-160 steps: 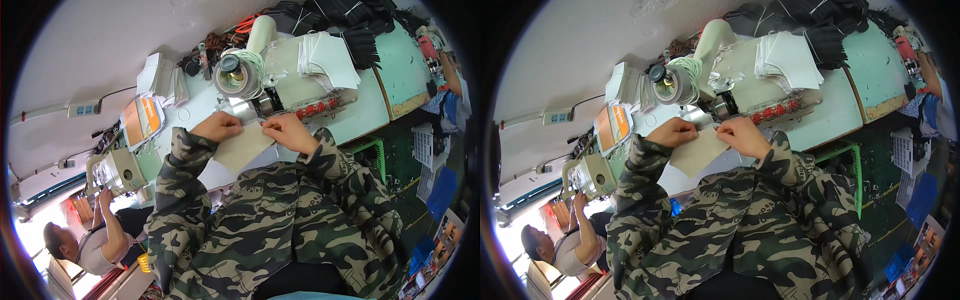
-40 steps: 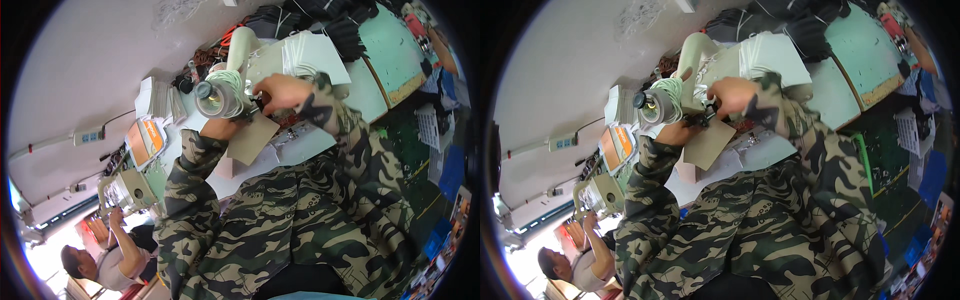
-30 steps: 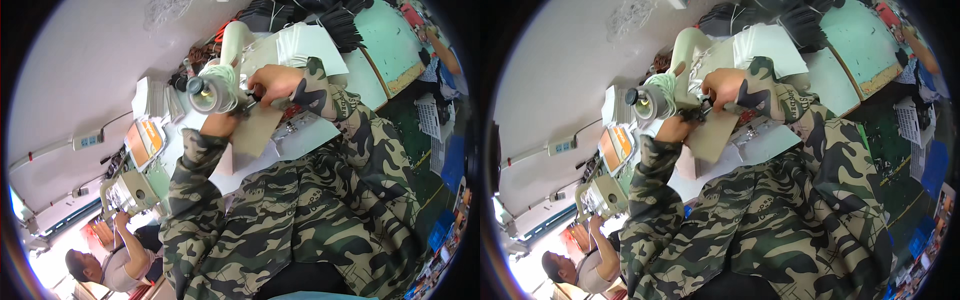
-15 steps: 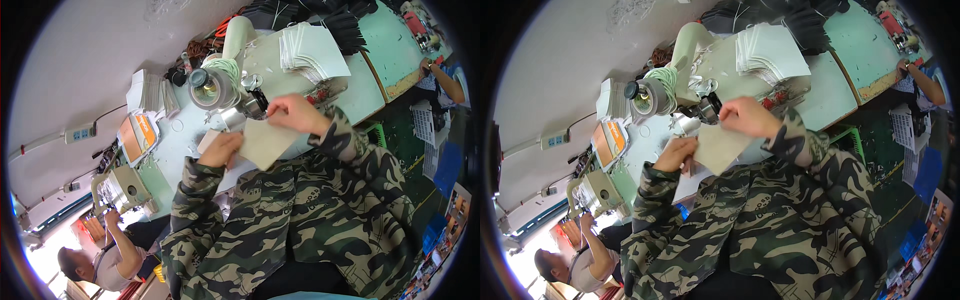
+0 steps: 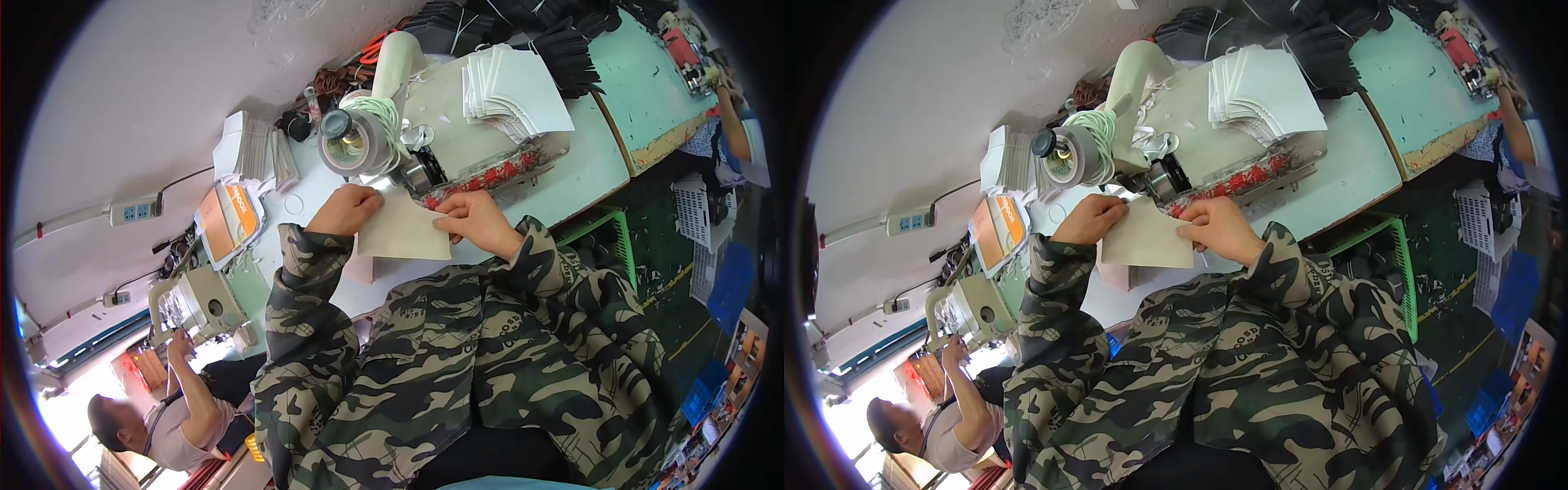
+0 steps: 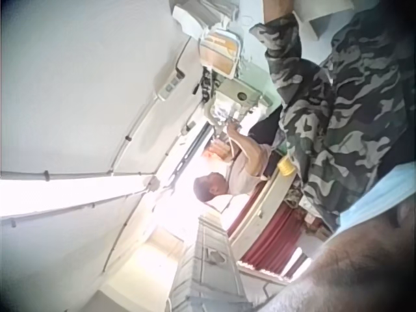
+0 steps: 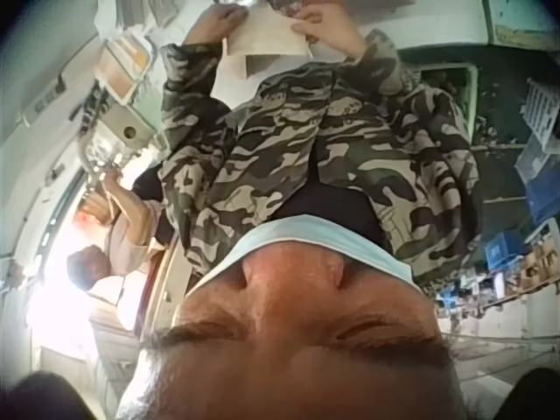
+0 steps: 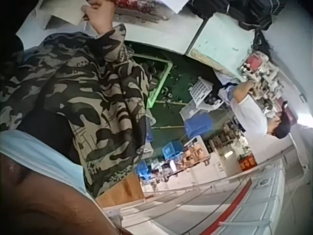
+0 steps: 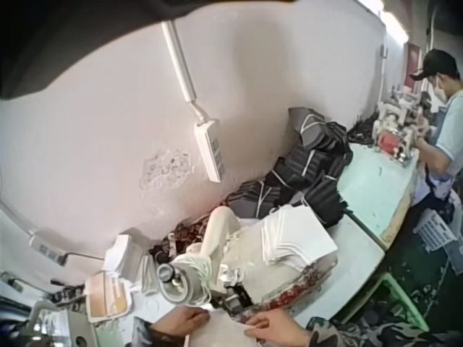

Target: Skiving the edges of shoe upper components using an industrial machine.

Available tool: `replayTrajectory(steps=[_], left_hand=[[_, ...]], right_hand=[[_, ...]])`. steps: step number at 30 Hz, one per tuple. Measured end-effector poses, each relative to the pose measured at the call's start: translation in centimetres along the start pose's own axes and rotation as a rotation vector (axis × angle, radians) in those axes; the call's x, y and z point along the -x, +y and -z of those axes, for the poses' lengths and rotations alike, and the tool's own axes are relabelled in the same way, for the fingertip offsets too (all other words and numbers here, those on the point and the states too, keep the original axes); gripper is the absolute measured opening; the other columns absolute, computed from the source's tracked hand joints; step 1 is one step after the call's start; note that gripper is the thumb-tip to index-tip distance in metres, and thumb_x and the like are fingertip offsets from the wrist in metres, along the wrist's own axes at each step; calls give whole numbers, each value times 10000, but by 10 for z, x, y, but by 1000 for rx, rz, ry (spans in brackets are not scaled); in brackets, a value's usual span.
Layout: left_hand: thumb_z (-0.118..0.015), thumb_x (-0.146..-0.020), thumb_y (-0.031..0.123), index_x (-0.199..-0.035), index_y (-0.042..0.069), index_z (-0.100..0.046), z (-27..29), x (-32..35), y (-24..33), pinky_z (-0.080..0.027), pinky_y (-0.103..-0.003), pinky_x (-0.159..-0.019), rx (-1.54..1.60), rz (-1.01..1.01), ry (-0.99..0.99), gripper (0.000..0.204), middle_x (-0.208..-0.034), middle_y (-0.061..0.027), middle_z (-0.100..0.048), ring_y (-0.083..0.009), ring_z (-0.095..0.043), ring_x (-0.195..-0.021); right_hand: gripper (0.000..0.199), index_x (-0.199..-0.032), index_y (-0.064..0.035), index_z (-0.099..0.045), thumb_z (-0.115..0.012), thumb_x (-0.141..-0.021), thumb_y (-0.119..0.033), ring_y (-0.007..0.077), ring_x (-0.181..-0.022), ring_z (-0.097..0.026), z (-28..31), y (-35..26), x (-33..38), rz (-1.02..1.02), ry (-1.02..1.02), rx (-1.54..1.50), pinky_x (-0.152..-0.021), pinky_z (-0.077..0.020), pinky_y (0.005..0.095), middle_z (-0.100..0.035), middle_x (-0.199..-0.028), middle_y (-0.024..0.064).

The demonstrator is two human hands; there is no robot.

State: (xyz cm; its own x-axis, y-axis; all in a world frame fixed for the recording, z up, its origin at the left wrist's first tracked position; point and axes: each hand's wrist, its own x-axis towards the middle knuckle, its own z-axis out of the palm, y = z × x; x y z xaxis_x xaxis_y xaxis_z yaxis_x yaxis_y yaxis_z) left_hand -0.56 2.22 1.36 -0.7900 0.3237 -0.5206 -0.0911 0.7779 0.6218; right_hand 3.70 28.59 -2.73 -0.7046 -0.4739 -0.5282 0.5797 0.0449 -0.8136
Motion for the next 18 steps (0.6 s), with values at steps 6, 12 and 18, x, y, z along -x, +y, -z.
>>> replayTrajectory(steps=[6,12,18], left_hand=[[-613,-918,288,-856,-40,-695,0,-17,31,-457,-321,-537,-93,-233,192,344,-684,-106,-639,-202,-587,-559],[-577,-939,213,-880,-7,-674,-22,-2,14,-461,-267,-503,314,2,-109,248,-635,-25,-610,-112,-550,-517],[-657,-888,135,-1251,-24,-531,-78,-10,59,-529,-290,-774,713,-198,-82,415,-1108,-121,-625,-157,-623,-925]], right_hand=[[270,-1112,44,-639,-682,-866,-57,87,-780,-625,33,-1,24,104,124,-60,-655,-496,241,-699,-936,62],[305,-1151,-6,-636,-682,-860,-83,209,-856,-666,89,-92,48,1015,809,862,-748,-514,288,-703,-984,102],[451,-1171,29,-614,-727,-844,-261,251,-919,-672,161,-96,3,698,687,856,-827,-507,322,-696,-1026,141]])
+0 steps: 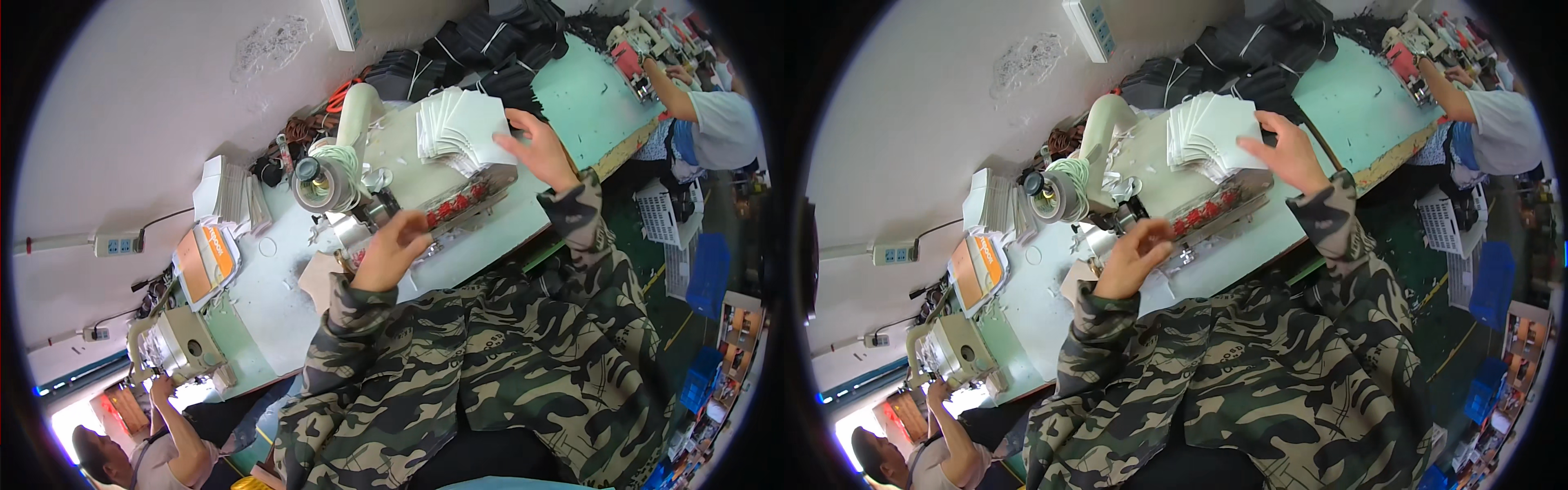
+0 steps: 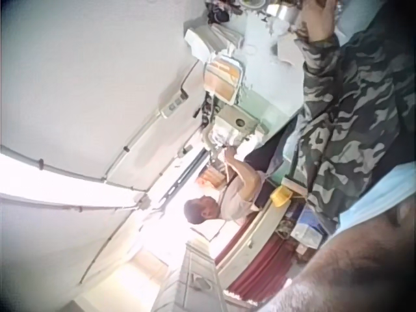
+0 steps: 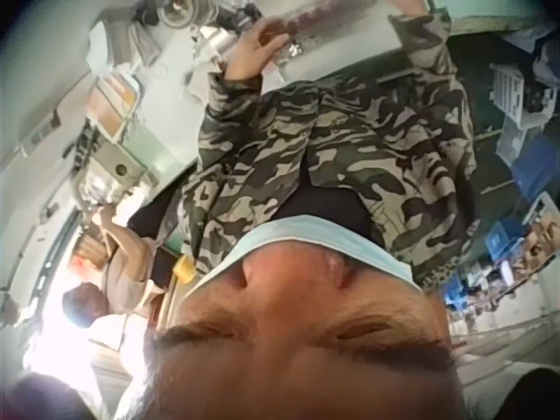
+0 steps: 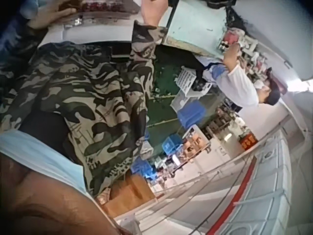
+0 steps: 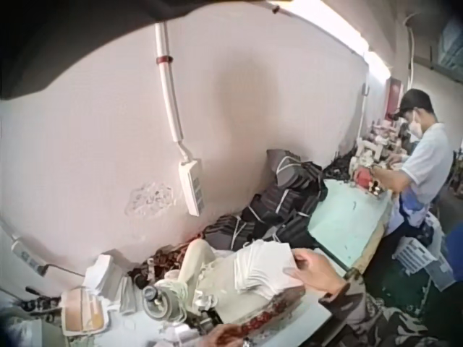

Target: Skiving the edges of shoe upper components using an industrial machine.

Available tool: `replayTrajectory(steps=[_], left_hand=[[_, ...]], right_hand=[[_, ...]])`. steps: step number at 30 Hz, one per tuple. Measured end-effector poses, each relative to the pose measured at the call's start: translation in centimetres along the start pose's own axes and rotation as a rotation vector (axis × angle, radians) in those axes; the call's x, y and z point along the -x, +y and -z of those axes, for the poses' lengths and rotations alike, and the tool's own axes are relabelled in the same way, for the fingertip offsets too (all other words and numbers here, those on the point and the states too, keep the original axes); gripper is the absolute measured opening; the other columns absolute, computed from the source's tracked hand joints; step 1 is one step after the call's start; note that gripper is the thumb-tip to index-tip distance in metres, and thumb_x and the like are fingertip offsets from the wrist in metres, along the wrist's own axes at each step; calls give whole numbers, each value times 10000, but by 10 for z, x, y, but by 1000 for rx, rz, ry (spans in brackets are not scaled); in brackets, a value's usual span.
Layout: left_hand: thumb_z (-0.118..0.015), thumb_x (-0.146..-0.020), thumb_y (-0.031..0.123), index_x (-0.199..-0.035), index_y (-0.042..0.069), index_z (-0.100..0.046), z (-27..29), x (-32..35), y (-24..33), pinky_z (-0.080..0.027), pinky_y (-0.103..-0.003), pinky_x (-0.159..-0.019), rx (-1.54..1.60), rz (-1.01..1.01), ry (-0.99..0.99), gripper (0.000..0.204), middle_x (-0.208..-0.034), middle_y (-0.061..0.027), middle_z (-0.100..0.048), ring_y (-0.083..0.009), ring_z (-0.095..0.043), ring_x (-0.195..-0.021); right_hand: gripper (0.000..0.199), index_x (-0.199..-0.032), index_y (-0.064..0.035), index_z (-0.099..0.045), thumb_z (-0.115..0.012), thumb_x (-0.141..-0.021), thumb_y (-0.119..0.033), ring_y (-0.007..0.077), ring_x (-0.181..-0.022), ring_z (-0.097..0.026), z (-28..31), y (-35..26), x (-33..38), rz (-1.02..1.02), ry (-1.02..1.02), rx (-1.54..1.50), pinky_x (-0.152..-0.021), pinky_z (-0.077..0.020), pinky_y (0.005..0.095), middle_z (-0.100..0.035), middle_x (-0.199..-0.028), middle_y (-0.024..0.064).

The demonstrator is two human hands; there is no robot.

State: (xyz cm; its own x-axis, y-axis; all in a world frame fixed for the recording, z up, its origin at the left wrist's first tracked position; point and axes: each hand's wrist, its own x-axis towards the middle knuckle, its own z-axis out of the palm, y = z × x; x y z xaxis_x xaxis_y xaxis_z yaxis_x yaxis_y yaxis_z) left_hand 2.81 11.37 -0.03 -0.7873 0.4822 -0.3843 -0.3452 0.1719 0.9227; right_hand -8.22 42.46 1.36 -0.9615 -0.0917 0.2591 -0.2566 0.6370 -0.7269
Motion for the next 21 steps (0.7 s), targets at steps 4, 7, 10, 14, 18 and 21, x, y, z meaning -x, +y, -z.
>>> replayTrajectory(steps=[4,7,10,14,18,21], left_hand=[[-705,-847,177,-1399,-66,-377,-9,-62,-2,-460,-385,-993,92,-184,542,687,-1419,-227,-435,-299,-500,-1255],[-746,-804,243,-1408,-70,-364,2,-111,12,-446,-384,-1003,-16,-216,578,781,-1401,-243,-454,-301,-522,-1233],[-786,-756,321,-1419,-68,-350,9,-118,13,-446,-380,-995,-194,-247,519,884,-1370,-248,-481,-307,-538,-1209],[-810,-727,336,-1430,-63,-328,4,-103,10,-465,-405,-962,-416,-301,696,941,-1288,-250,-540,-329,-541,-1193],[-804,-749,192,-1340,-41,-405,-22,-81,18,-429,-393,-1001,283,-476,647,751,-1280,-192,-510,-264,-512,-1184],[-708,-790,14,-1292,-24,-452,17,-63,10,-491,-367,-907,651,-432,703,565,-1124,-126,-605,-237,-603,-1027]], right_hand=[[520,-1184,33,-625,-681,-897,-396,146,-907,-638,-39,56,-28,-632,-371,-473,-789,-505,292,-685,-1059,92],[536,-1247,15,-600,-718,-877,-355,155,-945,-642,-76,42,-33,-664,-402,-803,-794,-512,288,-677,-1100,75],[556,-1266,14,-587,-788,-803,-221,169,-980,-647,-97,15,-15,-530,-323,-935,-823,-516,298,-674,-1129,83],[425,-1107,23,-663,-799,-744,-151,168,-918,-675,-99,-17,2,-377,-77,-662,-790,-530,319,-710,-1052,112],[620,-1267,-6,-526,-743,-714,-184,412,-1050,-613,-111,-85,39,29,152,-154,-914,-499,430,-641,-1116,214],[727,-1318,22,-474,-767,-699,-222,437,-1191,-517,-105,-99,48,391,-194,-66,-1031,-421,432,-539,-1290,230]])
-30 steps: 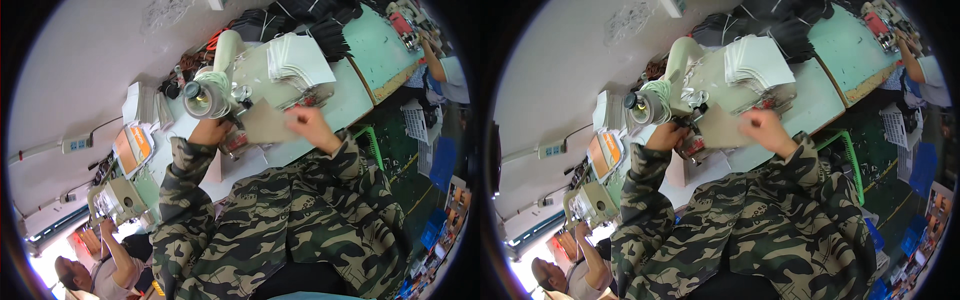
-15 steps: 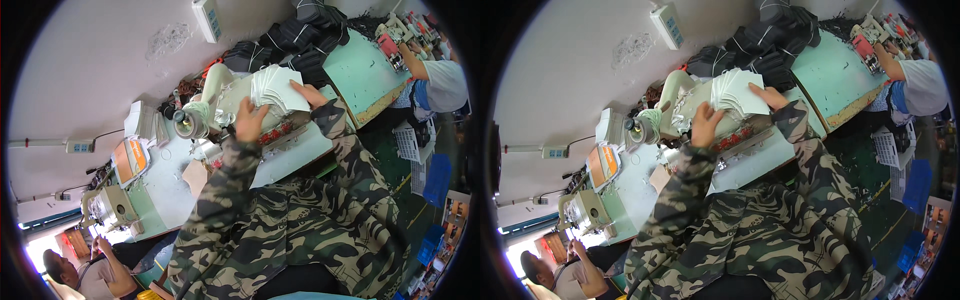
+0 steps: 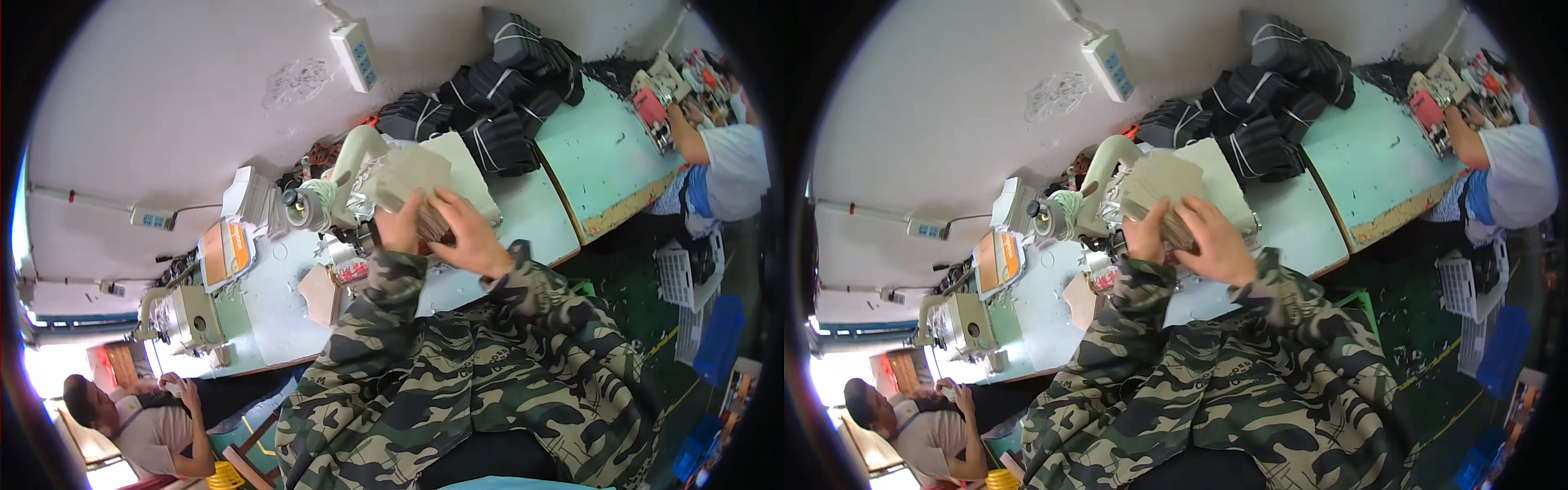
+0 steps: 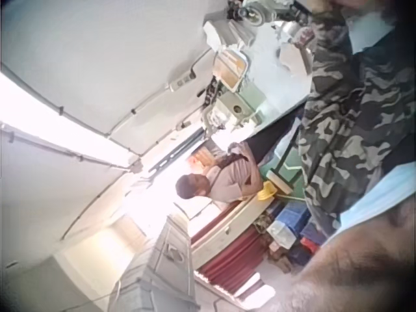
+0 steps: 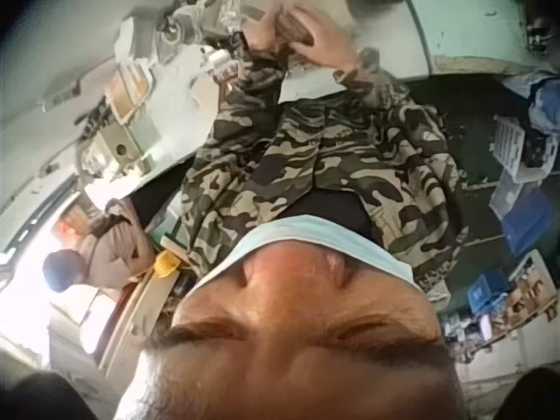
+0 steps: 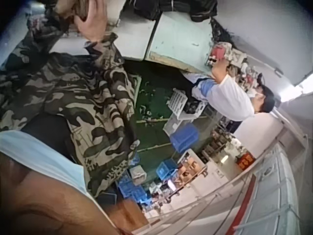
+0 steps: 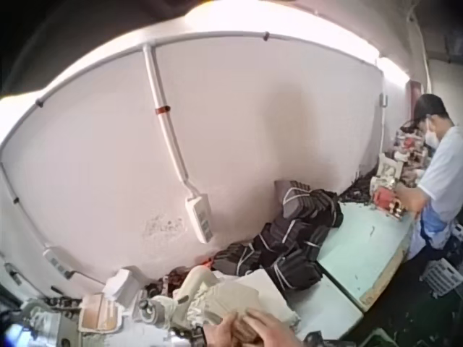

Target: Skiving the edges of shoe upper components using an industrial machine.

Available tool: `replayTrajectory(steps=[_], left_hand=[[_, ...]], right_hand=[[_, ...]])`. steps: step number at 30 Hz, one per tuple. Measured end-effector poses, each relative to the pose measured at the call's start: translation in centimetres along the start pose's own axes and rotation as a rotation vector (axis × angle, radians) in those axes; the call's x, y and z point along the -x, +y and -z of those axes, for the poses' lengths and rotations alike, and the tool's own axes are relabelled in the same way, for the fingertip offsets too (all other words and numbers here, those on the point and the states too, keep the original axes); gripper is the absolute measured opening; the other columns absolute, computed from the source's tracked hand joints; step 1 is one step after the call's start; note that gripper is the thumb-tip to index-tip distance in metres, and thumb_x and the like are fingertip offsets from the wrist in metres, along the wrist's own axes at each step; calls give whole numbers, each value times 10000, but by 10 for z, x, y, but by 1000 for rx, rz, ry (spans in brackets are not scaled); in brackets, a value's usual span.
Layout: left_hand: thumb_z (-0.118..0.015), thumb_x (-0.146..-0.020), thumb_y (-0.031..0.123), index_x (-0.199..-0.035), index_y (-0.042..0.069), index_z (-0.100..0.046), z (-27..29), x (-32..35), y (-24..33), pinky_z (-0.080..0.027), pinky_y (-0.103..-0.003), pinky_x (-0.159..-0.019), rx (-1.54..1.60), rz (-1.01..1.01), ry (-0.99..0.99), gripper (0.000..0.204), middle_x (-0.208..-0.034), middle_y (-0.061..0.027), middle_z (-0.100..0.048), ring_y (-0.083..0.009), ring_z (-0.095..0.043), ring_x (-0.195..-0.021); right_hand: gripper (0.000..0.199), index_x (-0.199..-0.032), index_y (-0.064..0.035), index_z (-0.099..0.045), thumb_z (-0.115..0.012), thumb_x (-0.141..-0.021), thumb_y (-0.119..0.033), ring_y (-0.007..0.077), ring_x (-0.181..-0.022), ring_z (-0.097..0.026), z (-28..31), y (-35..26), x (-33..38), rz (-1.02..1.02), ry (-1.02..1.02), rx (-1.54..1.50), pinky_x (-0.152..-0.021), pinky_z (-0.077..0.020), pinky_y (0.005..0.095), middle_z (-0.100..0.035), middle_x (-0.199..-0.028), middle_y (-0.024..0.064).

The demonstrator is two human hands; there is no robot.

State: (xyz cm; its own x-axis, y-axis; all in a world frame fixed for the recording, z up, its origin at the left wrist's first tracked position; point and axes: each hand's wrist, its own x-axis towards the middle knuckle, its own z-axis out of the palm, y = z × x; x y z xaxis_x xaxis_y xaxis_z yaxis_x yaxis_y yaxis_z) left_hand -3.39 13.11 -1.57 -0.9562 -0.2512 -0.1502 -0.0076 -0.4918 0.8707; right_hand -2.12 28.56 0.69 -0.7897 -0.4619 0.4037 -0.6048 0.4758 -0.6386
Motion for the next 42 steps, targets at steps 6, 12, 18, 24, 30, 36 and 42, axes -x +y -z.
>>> replayTrajectory(steps=[6,12,18,24,30,36,42], left_hand=[[-684,-785,-2,-1364,7,-419,16,22,-15,-440,-388,-1009,384,-31,-1,637,-1292,-120,-510,-237,-500,-1235],[-756,-722,48,-1463,34,-312,22,19,21,-391,-433,-1062,-494,-401,-35,865,-1454,-222,-329,-367,-396,-1320],[-761,-664,73,-1484,47,-295,17,17,31,-327,-476,-1117,-1170,-573,-136,943,-1485,-290,-293,-488,-303,-1355],[-764,-683,100,-1426,41,-390,4,38,20,-383,-463,-1085,-1380,-601,-338,834,-1419,-277,-412,-490,-419,-1272],[-761,-786,51,-1303,-39,-514,141,113,36,-552,-286,-659,-1063,-441,203,581,-1002,-141,-698,-164,-682,-697],[-920,-522,383,-1496,63,-181,264,110,10,-439,-515,-1016,-1774,212,186,1263,-1514,-285,-205,-523,-385,-1284],[-887,-521,283,-1495,142,-231,266,90,17,-469,-510,-987,-1856,312,-150,1183,-1494,-245,-256,-496,-436,-1246]], right_hand=[[655,-1297,68,-500,-799,-797,-232,178,-1144,-560,19,28,-31,-538,-125,-803,-938,-472,326,-595,-1230,148],[513,-1141,-76,-617,-786,-691,-256,357,-977,-635,44,27,-48,-111,-140,17,-824,-519,404,-662,-1024,187],[495,-1086,-62,-597,-775,-680,-281,356,-931,-637,32,21,-48,-16,-344,364,-792,-501,468,-664,-970,150],[526,-1082,-45,-588,-808,-643,-235,388,-877,-641,16,40,-23,-83,-182,182,-728,-510,464,-659,-905,179],[458,-1298,38,-526,-672,-881,-79,236,-1068,-639,122,88,87,-842,103,-887,-908,-531,364,-632,-1198,141],[563,-1310,28,-522,-748,-842,-191,245,-1103,-617,64,204,194,-1334,170,-857,-912,-514,377,-612,-1230,130],[553,-1224,68,-550,-739,-844,-287,288,-1045,-647,83,229,239,-931,195,623,-868,-503,377,-636,-1159,235]])
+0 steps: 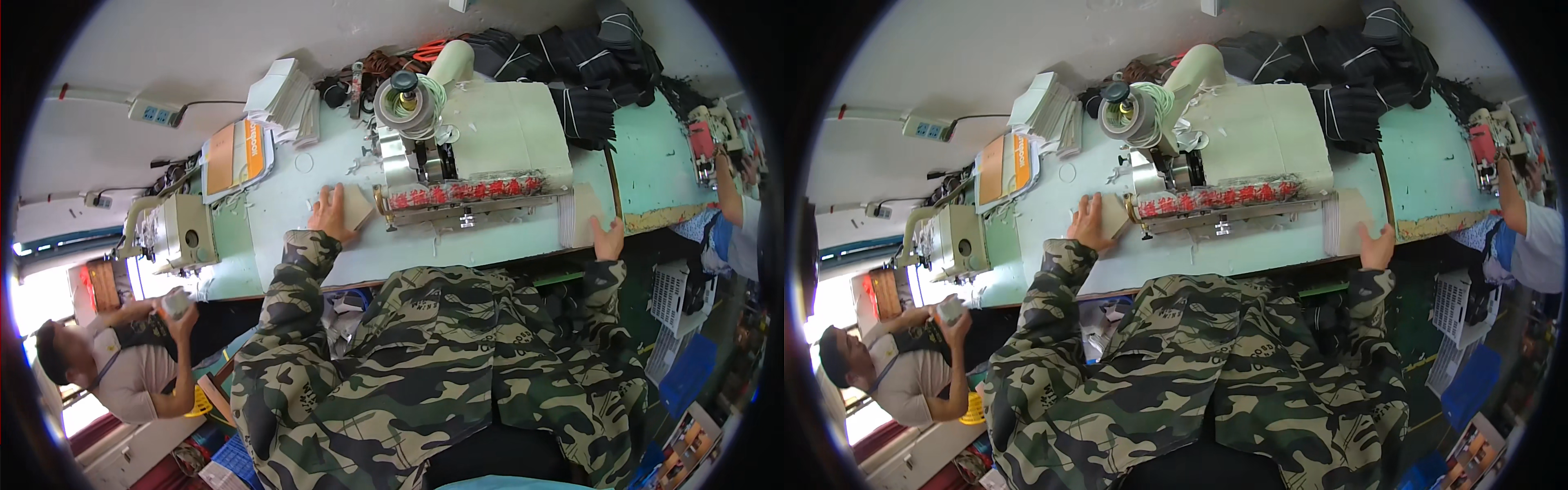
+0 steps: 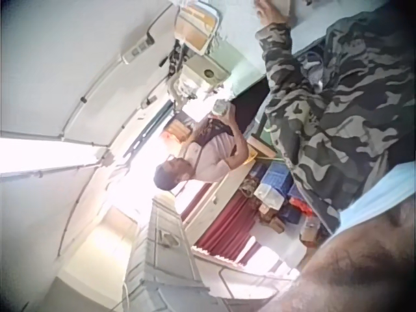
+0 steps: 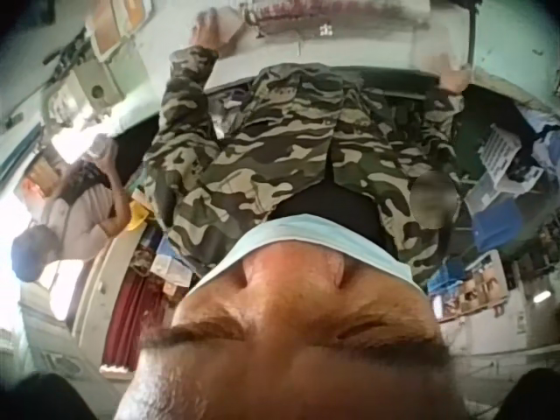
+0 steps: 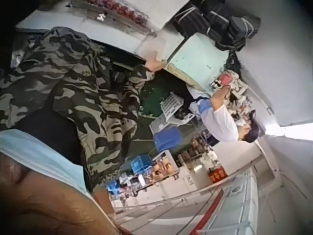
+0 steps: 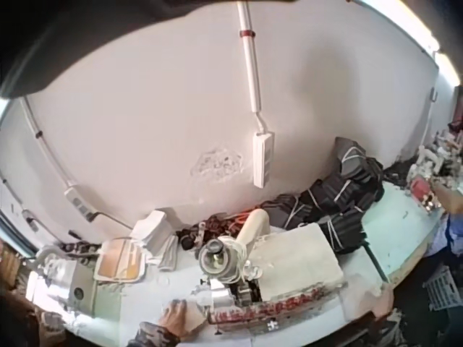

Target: Skiving the edges of shoe upper components using an industrial machine.

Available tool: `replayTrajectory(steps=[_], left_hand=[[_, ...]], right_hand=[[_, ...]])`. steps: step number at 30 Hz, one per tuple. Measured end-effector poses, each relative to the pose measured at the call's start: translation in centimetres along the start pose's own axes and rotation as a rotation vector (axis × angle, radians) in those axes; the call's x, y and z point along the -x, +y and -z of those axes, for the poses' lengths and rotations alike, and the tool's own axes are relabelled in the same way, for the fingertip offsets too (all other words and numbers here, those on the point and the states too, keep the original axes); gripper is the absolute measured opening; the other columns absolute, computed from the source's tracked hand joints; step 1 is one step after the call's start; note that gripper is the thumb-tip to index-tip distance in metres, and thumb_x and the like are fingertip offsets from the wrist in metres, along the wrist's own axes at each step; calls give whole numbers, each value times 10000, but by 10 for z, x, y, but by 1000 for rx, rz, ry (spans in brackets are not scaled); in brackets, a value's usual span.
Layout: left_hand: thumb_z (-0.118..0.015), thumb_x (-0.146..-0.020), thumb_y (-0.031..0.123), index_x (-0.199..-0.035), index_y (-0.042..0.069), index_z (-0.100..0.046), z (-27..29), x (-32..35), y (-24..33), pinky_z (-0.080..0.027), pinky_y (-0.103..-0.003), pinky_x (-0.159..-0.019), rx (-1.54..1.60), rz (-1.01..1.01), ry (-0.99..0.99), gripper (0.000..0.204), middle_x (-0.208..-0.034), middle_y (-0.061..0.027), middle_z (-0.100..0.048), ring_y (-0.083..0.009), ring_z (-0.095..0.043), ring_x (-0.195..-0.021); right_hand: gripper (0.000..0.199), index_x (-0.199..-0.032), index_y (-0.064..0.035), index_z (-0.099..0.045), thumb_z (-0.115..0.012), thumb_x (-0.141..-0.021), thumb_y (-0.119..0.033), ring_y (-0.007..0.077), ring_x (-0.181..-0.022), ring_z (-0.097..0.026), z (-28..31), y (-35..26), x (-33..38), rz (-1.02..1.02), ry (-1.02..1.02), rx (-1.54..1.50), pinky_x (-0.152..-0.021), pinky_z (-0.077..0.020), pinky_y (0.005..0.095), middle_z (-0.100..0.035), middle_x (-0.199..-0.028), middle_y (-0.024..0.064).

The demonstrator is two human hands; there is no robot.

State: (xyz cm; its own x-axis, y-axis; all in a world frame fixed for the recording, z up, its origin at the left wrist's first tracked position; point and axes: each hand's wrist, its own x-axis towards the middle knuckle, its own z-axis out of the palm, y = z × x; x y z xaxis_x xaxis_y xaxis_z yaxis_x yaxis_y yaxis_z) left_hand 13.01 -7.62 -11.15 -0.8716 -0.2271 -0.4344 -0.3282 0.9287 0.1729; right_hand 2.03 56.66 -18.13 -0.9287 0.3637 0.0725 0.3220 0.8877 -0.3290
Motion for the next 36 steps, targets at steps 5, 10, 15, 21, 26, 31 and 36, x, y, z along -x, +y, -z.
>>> replayTrajectory(steps=[5,10,15,21,26,31,36], left_hand=[[-855,-507,273,-1501,163,-239,2,3,36,-485,-503,-965,-45,-231,-56,1175,-1504,-239,-255,-460,-412,-1280],[-840,-625,501,-1492,120,-315,28,-2,48,-406,-497,-1033,-182,-377,37,1083,-1501,-244,-306,-452,-393,-1307],[-660,-873,335,-1300,20,-533,17,-69,20,-498,-441,-897,381,-264,366,545,-1175,-222,-636,-424,-612,-1047],[-488,-977,261,-1170,-2,-588,37,-149,50,-574,-346,-734,1193,191,-349,342,-1002,-171,-682,-266,-707,-858],[-470,-991,360,-1036,-50,-580,15,-162,22,-595,-364,-649,1238,122,-315,426,-912,-202,-683,-294,-716,-770],[-384,-999,532,-1074,-40,-565,18,-167,31,-582,-352,-587,1152,291,-381,605,-867,-190,-673,-271,-708,-716],[-476,-996,429,-1040,-81,-585,26,-171,23,-585,-366,-552,1241,214,-339,523,-883,-223,-682,-303,-711,-689]], right_hand=[[261,-1131,-16,-621,-635,-906,-147,187,-851,-651,71,-177,78,194,-494,-665,-765,-513,304,-679,-933,109],[375,-1131,-71,-647,-678,-824,-285,327,-1097,-581,-4,-257,169,949,-917,-523,-935,-458,442,-621,-1200,136],[485,-1238,-102,-582,-696,-812,-302,360,-1287,-439,-39,-248,182,1207,-771,-304,-1056,-336,530,-493,-1387,135],[513,-1236,-34,-554,-740,-781,-183,392,-1255,-462,6,-134,178,688,-433,-170,-1024,-374,507,-500,-1363,173],[413,-1210,14,-577,-720,-851,-133,276,-1017,-630,17,-134,168,242,-554,-386,-886,-498,362,-633,-1158,175],[371,-1184,38,-597,-703,-882,-150,171,-841,-673,-8,-184,157,52,-717,-762,-742,-539,295,-702,-944,132],[384,-1160,31,-613,-709,-873,-205,181,-811,-678,-17,-209,150,121,-749,-724,-733,-536,306,-713,-919,146]])
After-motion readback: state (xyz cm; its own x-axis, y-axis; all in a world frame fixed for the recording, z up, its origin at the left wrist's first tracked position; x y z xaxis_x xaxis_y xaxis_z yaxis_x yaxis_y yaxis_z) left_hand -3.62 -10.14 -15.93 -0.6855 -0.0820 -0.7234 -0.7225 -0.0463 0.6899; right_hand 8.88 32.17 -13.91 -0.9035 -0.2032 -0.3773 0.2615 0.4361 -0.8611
